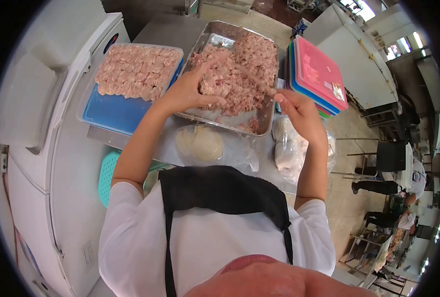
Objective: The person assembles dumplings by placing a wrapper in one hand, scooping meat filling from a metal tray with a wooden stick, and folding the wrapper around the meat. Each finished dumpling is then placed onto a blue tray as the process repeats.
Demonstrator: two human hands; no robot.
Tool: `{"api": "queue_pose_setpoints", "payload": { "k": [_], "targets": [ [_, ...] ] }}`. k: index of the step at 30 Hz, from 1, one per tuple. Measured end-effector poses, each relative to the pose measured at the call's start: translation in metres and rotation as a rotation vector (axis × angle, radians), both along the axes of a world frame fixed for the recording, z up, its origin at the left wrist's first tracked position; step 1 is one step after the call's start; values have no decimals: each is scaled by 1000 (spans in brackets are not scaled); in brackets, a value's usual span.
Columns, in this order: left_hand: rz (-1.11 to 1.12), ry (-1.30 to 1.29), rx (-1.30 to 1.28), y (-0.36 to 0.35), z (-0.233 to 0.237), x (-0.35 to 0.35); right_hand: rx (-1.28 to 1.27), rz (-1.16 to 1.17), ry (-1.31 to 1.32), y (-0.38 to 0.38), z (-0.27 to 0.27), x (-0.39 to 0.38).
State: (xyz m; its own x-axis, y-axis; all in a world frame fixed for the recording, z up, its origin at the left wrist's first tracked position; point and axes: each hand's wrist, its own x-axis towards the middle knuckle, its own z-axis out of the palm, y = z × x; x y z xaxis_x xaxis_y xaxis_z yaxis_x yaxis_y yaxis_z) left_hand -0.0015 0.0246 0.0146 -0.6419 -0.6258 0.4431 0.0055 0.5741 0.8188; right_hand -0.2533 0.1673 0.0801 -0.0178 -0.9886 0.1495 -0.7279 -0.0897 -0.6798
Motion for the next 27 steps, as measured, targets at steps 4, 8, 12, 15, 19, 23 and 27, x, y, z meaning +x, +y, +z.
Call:
{"api": "queue_pose_setpoints", "payload": {
  "k": [4,8,12,15,19,23,27],
  "targets": [
    [-250,-69,55,-12,3,-4,-1,142,68,-1,-4,22],
    [-273,-178,43,-24,-7,-9,-174,110,244,-4,-13,33],
    [-234,-123,75,-48,-44,-13,-308,-44,540,-2,-14,45],
    [-66,-284,138,-16,3,-10,-338,-24,336,-8,-26,23],
    [-70,-112,-158,-13,5,-12,3,-55,-99,1,-14,-6],
    [-107,-238,-58,-1,24,-11,205,40,-116,0,-18,-4],
    [-192,-314,108,-1,24,-14,212,113,-136,4,-11,0]
  ]
}}
